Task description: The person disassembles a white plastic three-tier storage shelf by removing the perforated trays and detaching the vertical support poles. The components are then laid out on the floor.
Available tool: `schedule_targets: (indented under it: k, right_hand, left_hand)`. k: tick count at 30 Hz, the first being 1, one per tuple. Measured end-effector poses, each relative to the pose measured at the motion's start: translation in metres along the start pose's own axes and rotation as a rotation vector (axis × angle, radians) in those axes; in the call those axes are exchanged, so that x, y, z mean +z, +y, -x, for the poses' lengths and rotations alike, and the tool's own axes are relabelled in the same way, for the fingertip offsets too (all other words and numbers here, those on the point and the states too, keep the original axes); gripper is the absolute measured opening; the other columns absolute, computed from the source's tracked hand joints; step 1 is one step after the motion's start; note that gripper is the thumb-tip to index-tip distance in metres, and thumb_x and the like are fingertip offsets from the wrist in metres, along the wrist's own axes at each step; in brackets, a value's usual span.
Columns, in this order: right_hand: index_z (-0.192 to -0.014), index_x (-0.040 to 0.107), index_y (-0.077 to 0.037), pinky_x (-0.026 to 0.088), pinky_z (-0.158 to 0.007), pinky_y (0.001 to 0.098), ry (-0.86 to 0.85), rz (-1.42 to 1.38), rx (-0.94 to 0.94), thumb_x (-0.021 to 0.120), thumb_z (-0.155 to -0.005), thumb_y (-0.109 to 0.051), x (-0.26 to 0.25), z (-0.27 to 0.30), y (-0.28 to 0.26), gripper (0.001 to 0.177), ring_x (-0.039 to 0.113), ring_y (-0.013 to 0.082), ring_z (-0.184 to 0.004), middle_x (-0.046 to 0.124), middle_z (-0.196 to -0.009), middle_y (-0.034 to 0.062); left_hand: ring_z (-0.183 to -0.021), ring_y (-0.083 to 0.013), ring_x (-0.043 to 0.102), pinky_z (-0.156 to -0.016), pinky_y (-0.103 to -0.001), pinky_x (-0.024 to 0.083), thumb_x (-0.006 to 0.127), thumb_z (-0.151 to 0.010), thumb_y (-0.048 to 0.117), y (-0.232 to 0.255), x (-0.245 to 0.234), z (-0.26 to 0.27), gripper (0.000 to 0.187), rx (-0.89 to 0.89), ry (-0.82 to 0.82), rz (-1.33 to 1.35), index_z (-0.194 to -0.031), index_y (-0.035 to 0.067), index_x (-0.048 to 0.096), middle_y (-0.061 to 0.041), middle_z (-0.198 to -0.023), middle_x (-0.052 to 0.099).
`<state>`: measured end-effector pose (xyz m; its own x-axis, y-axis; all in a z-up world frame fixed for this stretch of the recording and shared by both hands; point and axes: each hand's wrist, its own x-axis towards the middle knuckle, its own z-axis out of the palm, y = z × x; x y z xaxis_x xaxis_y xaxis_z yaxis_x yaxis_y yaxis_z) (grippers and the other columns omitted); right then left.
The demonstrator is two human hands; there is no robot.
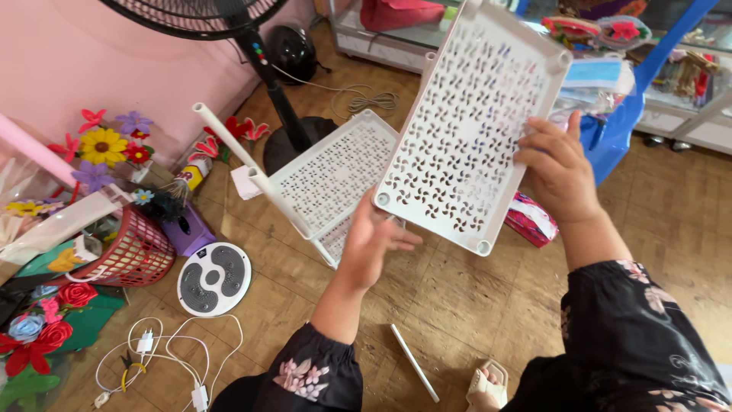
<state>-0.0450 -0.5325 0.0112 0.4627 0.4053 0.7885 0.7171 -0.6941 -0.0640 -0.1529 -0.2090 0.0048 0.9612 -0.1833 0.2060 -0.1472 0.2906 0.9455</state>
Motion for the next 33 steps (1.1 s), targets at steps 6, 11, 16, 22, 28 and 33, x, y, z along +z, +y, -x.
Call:
schedule_targets:
  k: [6,11,16,22,28,33]
  right_hand:
    - [-0.13,0.064,-0.01,0.032,-0.118,0.0473,0.07,-0.126,0.353,0.071,-0.085,0.005,0.045,0.076,0.013,0.048,0.047,0.0368,-0.137,0.055,-0.137,0.0173]
    - [-0.149,0.056,-0.005,0.049,-0.102,0.0388,0.212,-1.184,1.345,0.047,-0.11,-0.032,0.103,0.169,-0.015,0.049,0.061,0.0237,-0.122,0.062,-0.142,0.0147]
    - [-0.14,0.047,-0.024,0.059,-0.071,0.0463,-0.107,-1.253,1.797,0.054,-0.093,-0.01,0.141,0.242,-0.062,0.05,0.067,0.0269,-0.1,0.067,-0.119,0.0057]
    - [-0.131,0.063,-0.013,0.06,-0.063,0.0389,-0.134,-1.237,1.975,0.057,-0.098,-0.01,0.175,0.318,-0.046,0.034,0.068,0.024,-0.083,0.072,-0.106,0.0084]
    - [-0.125,0.067,-0.015,0.06,-0.064,0.0413,-0.234,-1.159,2.155,0.059,-0.097,-0.01,0.215,0.365,-0.02,0.029,0.068,0.025,-0.082,0.07,-0.104,0.0077]
    - [-0.126,0.066,-0.019,0.06,-0.067,0.0431,-0.293,-1.106,2.177,0.059,-0.096,-0.011,0.239,0.367,-0.009,0.031,0.069,0.0238,-0.084,0.069,-0.105,0.0047]
  left_hand:
    - [-0.086,-0.0271,0.076,-0.074,-0.036,0.068,0.048,-0.099,0.017,-0.078,0.025,-0.016,0.054,-0.272,0.238,0.126,-0.147,0.002,0.028,-0.024,-0.12,0.066]
    - [-0.084,-0.0268,0.072,-0.072,-0.036,0.065,0.054,-0.103,0.021,-0.19,0.036,0.008,0.05,-0.391,0.349,0.147,-0.141,-0.003,0.032,-0.026,-0.114,0.066]
    - [-0.088,-0.0269,0.074,-0.072,-0.036,0.065,0.055,-0.096,0.028,-0.292,0.022,0.034,0.053,-0.649,0.394,0.204,-0.14,0.005,0.036,-0.02,-0.12,0.065]
    - [-0.105,-0.0284,0.066,-0.087,-0.041,0.055,0.053,-0.103,0.031,-0.262,-0.008,0.011,0.045,-0.799,-0.027,-0.84,-0.139,0.005,0.048,-0.017,-0.127,0.064]
    - [-0.102,-0.0226,0.072,-0.092,-0.034,0.06,0.055,-0.102,0.012,-0.123,-0.022,-0.025,0.02,0.39,0.136,-1.017,-0.118,0.009,0.067,-0.01,-0.11,0.074]
    - [-0.125,-0.0301,0.062,-0.112,-0.058,0.04,0.06,-0.096,0.02,-0.077,-0.053,-0.066,0.025,0.422,0.323,-1.436,-0.119,0.011,0.065,-0.011,-0.125,0.068]
